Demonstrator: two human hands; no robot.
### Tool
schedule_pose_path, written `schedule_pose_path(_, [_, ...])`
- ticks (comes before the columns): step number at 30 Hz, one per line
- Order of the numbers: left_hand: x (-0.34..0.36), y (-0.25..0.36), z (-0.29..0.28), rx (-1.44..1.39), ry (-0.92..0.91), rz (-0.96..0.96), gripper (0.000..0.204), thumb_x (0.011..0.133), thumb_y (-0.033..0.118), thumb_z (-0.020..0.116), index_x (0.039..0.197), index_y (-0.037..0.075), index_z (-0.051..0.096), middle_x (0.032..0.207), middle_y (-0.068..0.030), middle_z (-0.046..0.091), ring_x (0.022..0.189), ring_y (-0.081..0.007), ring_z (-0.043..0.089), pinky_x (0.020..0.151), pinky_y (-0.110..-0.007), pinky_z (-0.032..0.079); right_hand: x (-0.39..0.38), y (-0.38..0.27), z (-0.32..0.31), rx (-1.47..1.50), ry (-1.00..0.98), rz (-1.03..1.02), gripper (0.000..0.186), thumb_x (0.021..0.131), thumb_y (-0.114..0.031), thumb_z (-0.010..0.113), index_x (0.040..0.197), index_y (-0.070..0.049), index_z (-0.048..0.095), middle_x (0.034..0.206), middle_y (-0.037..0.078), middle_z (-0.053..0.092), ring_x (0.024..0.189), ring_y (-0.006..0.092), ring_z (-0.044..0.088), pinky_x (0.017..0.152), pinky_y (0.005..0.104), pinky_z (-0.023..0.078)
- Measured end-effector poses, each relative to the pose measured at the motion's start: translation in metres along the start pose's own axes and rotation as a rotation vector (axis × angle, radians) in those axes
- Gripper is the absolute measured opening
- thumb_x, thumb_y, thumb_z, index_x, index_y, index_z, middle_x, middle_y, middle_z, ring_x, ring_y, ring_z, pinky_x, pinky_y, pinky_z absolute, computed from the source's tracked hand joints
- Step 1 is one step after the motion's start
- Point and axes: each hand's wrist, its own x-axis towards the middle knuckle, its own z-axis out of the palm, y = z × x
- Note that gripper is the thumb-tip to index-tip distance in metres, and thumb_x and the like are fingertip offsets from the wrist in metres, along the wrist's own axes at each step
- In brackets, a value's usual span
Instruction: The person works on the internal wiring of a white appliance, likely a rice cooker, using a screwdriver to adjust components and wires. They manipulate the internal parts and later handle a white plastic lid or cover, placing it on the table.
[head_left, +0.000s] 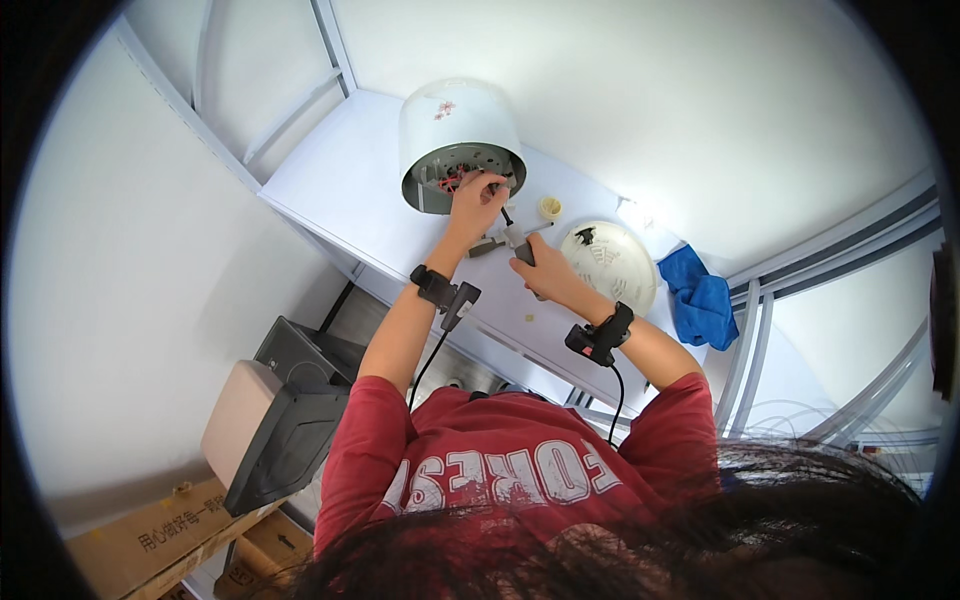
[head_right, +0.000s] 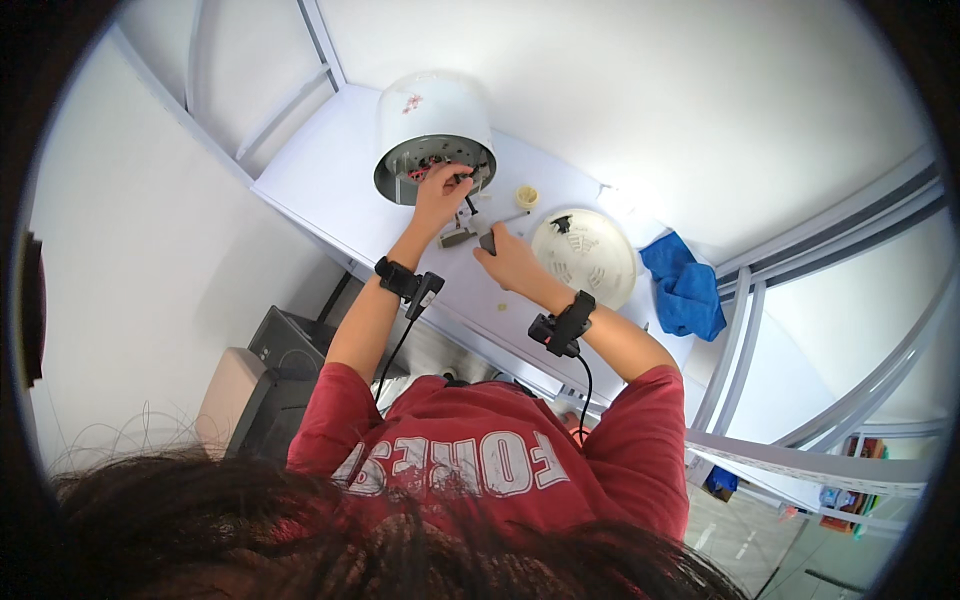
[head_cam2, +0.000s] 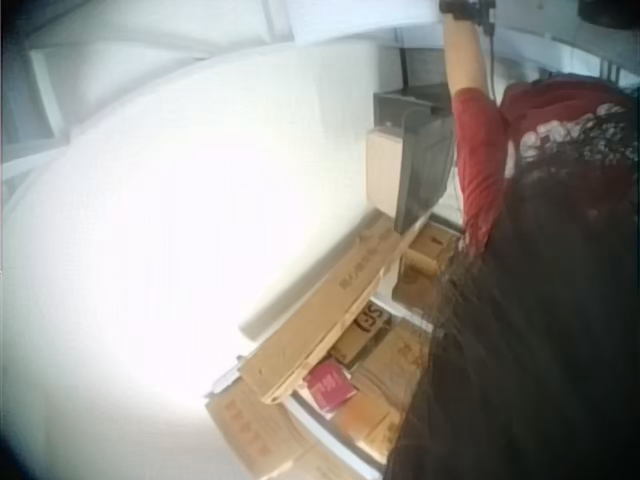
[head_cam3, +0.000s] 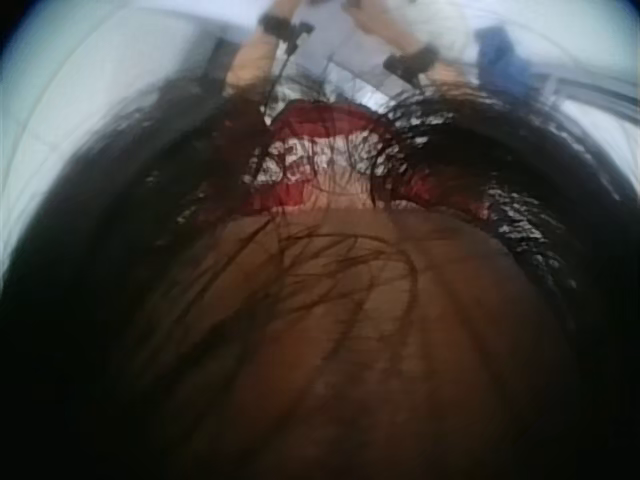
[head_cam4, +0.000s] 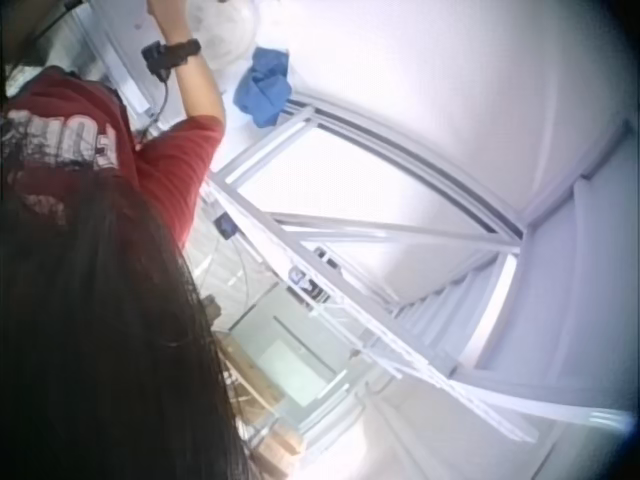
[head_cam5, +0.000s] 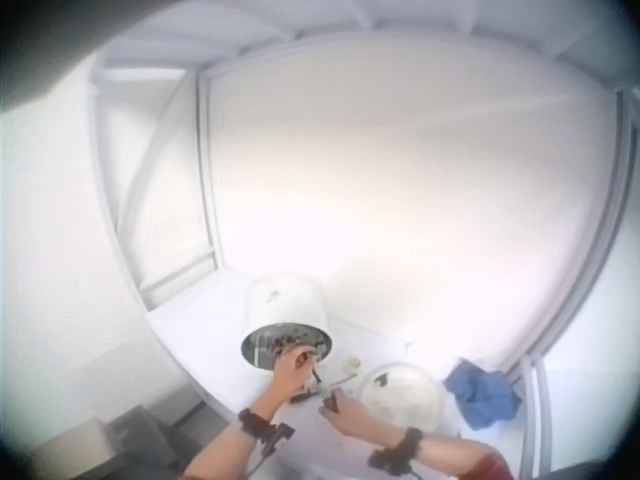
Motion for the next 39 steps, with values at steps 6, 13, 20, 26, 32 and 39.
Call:
schedule_pose_path(6, [0.01,-0.014,0.0,-0.007,-0.055,-0.051,0.021,0.078,0.014,0.068,0.098,0.006,0.066,0.103,-0.0092,0.053,0.078,-0.0179,0.058,0.07,-0.029,0.05,0.011,-0.016,-0.002,0.034,-0.079,0.126,0.039,0.088,-0.028,0.058,0.103,0.004,0.041,0.071,0.016,0.06,0.055,0.0221,0.062,0.049,0.0348,0.049])
schedule_pose_path(13, [0.018,-0.012,-0.002,0.004,-0.093,-0.047,0.021,0.078,0.012,0.068,0.098,0.004,0.065,0.104,-0.0109,0.052,0.079,-0.0179,0.06,0.069,-0.028,0.049,0.02,-0.016,-0.004,0.068,-0.078,0.125,0.039,0.088,-0.027,0.058,0.1,0.005,0.04,0.073,0.017,0.06,0.055,0.022,0.063,0.048,0.0346,0.049])
schedule_pose_path(20, [0.016,-0.011,0.0,0.024,-0.088,-0.032,0.026,0.078,0.014,0.068,0.102,0.004,0.064,0.102,-0.0106,0.053,0.076,-0.0179,0.059,0.067,-0.028,0.048,0.025,-0.007,0.002,0.082,-0.021,0.065,0.037,0.088,-0.027,0.057,0.093,0.005,0.038,0.064,0.019,0.058,0.05,0.0292,0.06,0.046,0.0398,0.046])
schedule_pose_path(26, [0.011,-0.014,0.004,-0.011,-0.055,-0.053,0.035,0.079,0.017,0.066,0.112,0.004,0.06,0.1,-0.011,0.053,0.07,-0.0192,0.053,0.067,-0.032,0.047,0.026,-0.005,0.006,0.093,0.032,0.048,0.039,0.089,-0.028,0.055,0.091,0.007,0.039,0.063,0.024,0.058,0.05,0.0368,0.059,0.049,0.0448,0.046])
schedule_pose_path(32, [0.013,-0.014,-0.002,0.111,-0.069,0.02,0.035,0.084,0.015,0.064,0.118,0.007,0.057,0.105,-0.0108,0.053,0.071,-0.0137,0.053,0.064,-0.027,0.047,0.027,-0.015,0.006,0.126,0.022,0.065,0.04,0.088,-0.028,0.056,0.094,0.007,0.039,0.063,0.024,0.058,0.049,0.0374,0.059,0.048,0.0442,0.046])
schedule_pose_path(39, [-0.007,-0.003,-0.009,-0.005,-0.105,-0.144,0.034,0.087,0.013,0.061,0.12,0.008,0.056,0.106,-0.0134,0.054,0.074,-0.0164,0.06,0.065,-0.03,0.049,0.018,-0.017,0.007,0.035,0.142,-0.038,0.048,0.076,-0.015,0.066,0.106,0.008,0.035,0.086,0.032,0.057,0.076,0.0459,0.061,0.064,0.05,0.048])
